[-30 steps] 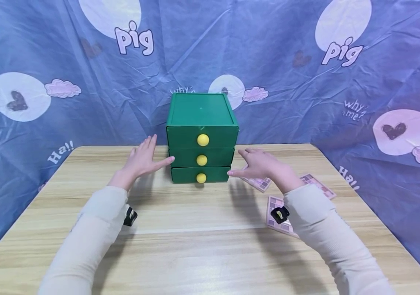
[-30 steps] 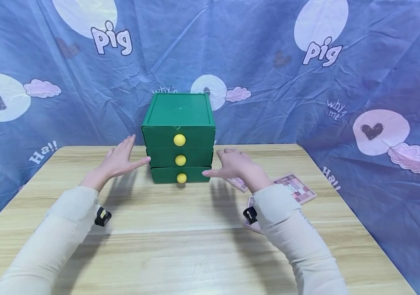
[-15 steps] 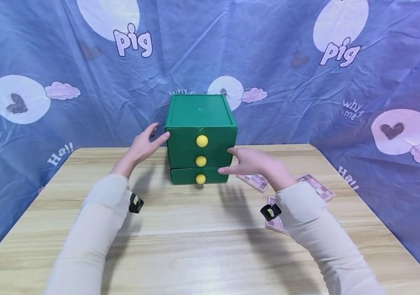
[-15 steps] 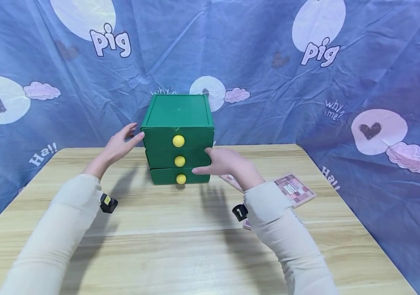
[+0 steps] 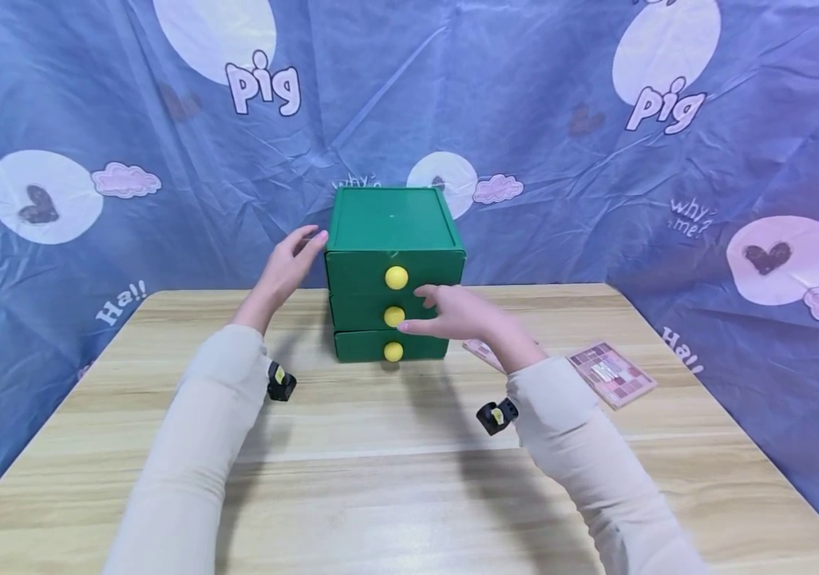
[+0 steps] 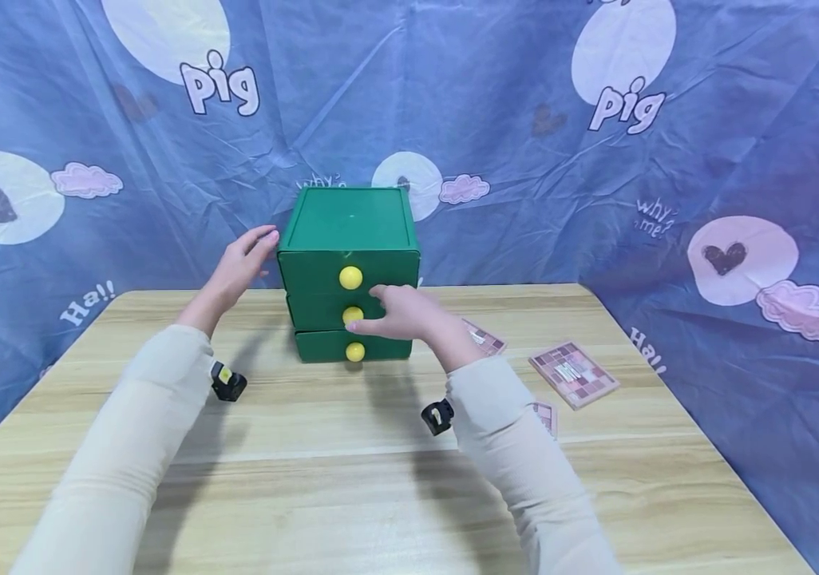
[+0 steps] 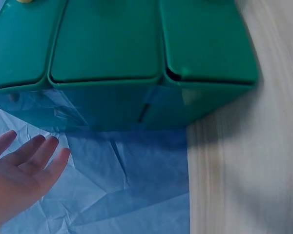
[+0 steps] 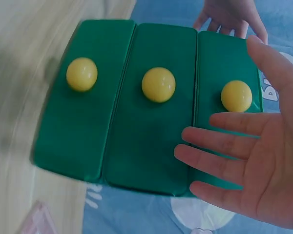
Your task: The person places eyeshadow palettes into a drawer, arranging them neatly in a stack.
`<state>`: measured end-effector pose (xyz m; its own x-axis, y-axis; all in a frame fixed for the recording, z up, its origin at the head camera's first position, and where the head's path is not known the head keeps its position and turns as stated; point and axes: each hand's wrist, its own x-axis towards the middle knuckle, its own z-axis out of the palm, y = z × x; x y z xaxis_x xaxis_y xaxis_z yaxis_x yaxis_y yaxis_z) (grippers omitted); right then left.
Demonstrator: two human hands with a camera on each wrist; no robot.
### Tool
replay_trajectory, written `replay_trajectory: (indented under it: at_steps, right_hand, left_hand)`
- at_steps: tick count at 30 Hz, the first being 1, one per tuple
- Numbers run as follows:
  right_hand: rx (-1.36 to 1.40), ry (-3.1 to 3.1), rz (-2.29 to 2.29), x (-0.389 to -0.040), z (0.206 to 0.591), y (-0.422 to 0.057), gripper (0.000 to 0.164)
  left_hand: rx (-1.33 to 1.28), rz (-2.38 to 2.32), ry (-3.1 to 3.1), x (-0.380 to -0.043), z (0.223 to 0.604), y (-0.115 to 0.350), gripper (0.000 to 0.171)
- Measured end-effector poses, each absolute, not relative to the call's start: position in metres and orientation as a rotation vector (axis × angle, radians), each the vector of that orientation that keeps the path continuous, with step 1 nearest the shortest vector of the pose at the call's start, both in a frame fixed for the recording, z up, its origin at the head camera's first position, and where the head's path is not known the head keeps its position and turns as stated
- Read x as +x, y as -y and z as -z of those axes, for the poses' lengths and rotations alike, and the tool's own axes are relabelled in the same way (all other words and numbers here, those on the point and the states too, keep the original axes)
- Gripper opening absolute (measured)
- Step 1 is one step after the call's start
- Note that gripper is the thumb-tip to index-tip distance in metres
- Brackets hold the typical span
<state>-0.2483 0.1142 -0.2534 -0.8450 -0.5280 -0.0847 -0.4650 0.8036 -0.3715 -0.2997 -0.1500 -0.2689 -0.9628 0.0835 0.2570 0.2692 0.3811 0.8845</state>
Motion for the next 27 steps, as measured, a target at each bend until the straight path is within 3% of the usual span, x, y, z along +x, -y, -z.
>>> replay_trajectory:
  at_steps: [7,22,27]
  right_hand:
    - [-0.742,-2.747,0.757,-0.252,0.263,-0.105,0.068]
    - [-0.588,-2.685,1.171,-0.260,0.278,-0.089,0.056]
    - [-0.523,-2.625,1.399,-0.262,0.281,-0.083,0.044]
  left_hand:
    - [-0.290,2.007,2.304,-0.313,0.265,0.141,0.058]
    - [-0.200,2.335,2.095,-0.330,0.257,0.134,0.051]
    - [-0.166,2.364,2.057,-0.333,0.258,0.134,0.047]
